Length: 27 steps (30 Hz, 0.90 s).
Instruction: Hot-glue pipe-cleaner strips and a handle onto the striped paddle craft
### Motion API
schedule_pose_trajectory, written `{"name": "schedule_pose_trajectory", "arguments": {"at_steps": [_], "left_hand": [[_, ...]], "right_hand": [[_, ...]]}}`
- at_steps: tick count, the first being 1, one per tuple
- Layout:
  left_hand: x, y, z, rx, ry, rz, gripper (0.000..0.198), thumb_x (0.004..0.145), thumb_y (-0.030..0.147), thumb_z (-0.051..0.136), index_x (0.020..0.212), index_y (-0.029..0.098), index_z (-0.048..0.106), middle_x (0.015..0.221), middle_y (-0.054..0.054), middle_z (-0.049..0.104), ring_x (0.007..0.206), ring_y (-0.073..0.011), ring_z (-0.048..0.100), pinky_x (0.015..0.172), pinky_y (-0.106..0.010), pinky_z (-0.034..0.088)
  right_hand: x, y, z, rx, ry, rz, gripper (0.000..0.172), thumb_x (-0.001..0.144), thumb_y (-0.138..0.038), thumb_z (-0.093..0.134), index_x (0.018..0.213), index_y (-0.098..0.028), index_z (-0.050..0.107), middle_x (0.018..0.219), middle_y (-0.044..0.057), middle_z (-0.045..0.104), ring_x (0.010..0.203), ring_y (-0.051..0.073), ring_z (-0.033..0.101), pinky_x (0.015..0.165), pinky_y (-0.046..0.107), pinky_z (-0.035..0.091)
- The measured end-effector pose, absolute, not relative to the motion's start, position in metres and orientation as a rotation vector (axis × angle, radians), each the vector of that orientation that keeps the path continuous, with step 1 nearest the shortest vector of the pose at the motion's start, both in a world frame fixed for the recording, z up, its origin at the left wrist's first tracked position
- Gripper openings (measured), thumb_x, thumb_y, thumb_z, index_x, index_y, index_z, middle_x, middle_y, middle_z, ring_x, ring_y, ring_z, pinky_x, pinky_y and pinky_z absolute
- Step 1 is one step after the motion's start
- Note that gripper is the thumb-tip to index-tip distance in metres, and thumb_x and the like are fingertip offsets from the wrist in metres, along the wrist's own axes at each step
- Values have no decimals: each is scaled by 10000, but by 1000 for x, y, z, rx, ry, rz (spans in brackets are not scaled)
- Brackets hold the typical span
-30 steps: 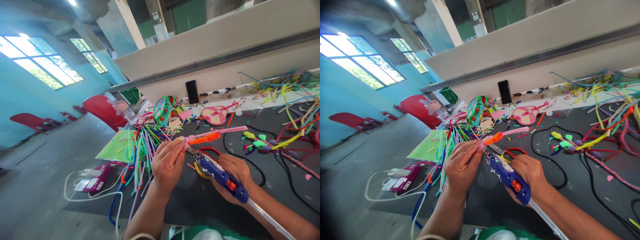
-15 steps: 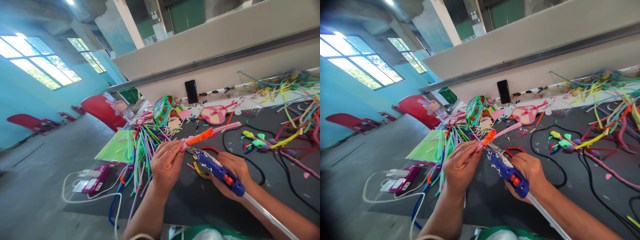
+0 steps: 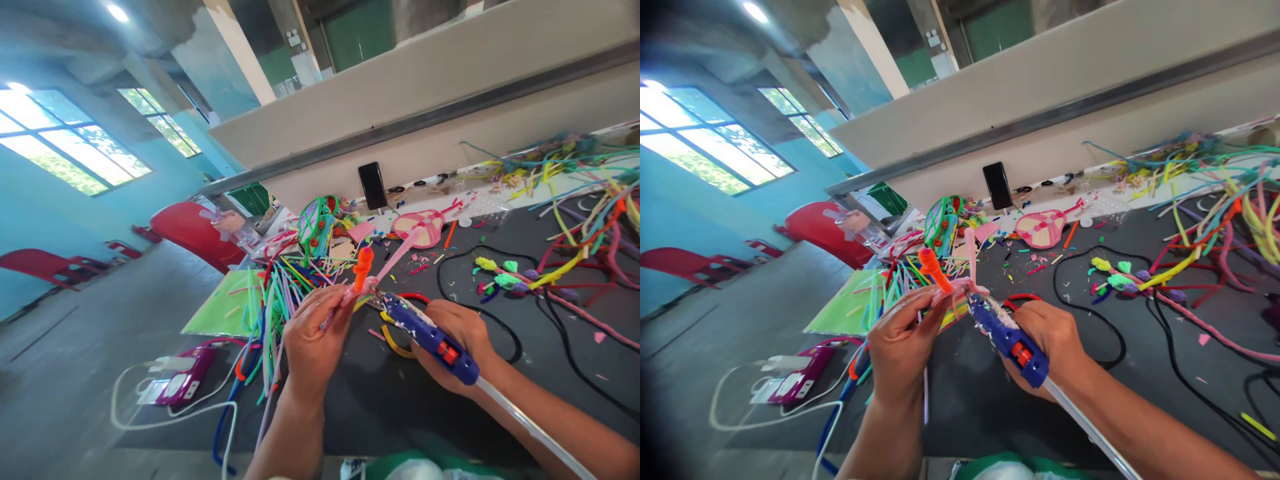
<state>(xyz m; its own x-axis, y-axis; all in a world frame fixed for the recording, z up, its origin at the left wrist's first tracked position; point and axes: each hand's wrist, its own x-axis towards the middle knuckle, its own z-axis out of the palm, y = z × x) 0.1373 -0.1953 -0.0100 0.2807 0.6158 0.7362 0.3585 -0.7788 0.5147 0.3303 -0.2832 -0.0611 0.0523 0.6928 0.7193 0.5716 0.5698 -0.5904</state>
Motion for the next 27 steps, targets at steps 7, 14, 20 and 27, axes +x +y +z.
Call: {"name": "schedule_pose_trajectory", "arguments": {"at_steps": [7,14,20,27], "left_hand": [[137,-193,-14,2328,885,1502,169,778,122,703,919,209,730,906,-29,727,835,-170,680,792,-310,556],[136,-193,-12,2362,910,1541,160,772,130,713,914,202,732,883,-26,729,819,-159,679,782,-289,554],[135,-191,-12,2322,927,1494,133,791,162,700,915,197,730,904,-39,729,833,-172,684,778,-303,563],[141,-192,-12,2326,922,1544,101,787,177,708,881,200,736,865,-30,729,800,-162,680,764,-290,556]], "right_hand": [[331,-282,-66,-1123,-1620,135,177,714,-181,655,733,-214,483,660,-13,513,600,132,492,582,260,374],[330,-282,-62,-1158,-1564,116,171,741,-160,632,699,-211,475,627,-24,499,574,115,492,579,242,379],[330,-281,-68,-1124,-1617,158,132,732,-178,639,741,-208,511,664,-10,528,601,128,507,589,255,388],[329,-282,-66,-1108,-1627,182,139,748,-189,630,725,-211,494,653,-6,504,588,135,482,571,269,367]]}}
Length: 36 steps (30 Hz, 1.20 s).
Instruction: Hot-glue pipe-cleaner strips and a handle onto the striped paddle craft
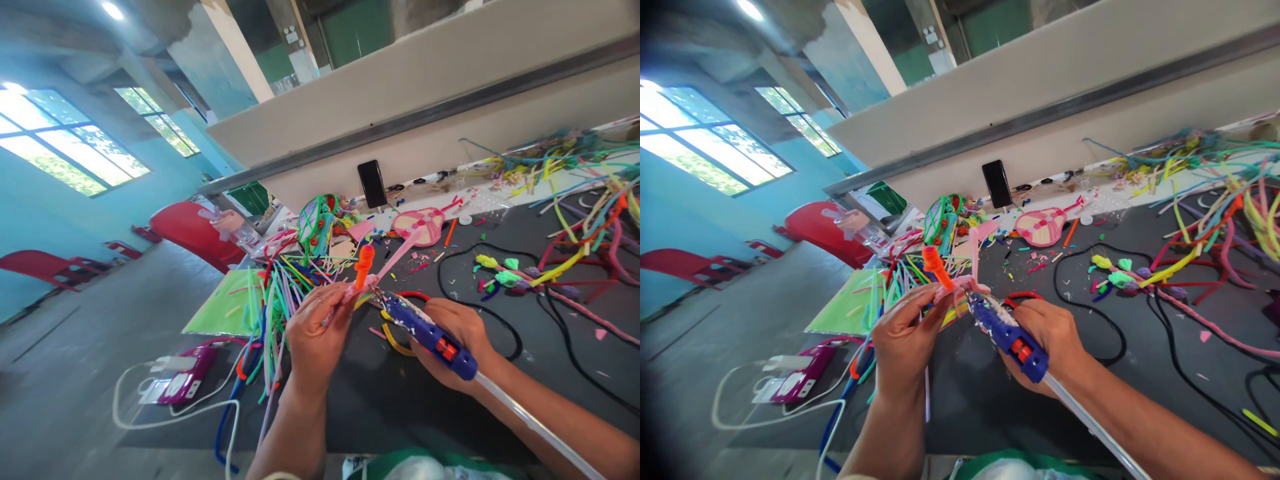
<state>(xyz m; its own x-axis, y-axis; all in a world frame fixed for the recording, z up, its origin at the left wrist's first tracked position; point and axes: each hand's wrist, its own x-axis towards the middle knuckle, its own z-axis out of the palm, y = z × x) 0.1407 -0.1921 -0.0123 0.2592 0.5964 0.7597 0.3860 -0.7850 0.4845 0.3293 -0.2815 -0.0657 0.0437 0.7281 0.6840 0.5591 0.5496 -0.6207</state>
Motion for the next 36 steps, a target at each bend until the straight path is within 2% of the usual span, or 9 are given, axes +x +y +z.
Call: {"name": "schedule_pose_trajectory", "arguments": {"at_steps": [10,27,36], "left_hand": [[142,-192,-14,2355,887,1510,145,777,145,710,910,199,734,889,-34,731,823,-166,681,774,-294,558],[145,-192,-16,2530,841,1515,205,794,89,632,951,185,721,920,-48,736,868,-179,685,812,-335,559],[145,-190,-18,2632,830,1576,204,786,98,648,952,191,721,912,-47,738,858,-183,687,813,-344,559]], "right_hand": [[328,-282,-69,-1102,-1635,161,123,749,-242,624,727,-216,506,657,5,509,576,142,489,547,277,364],[324,-283,-63,-1095,-1684,134,133,718,-233,638,741,-216,509,675,8,553,606,148,533,578,281,410],[324,-282,-69,-1131,-1650,110,112,717,-238,638,765,-219,539,686,13,583,627,158,568,588,286,436]]}}
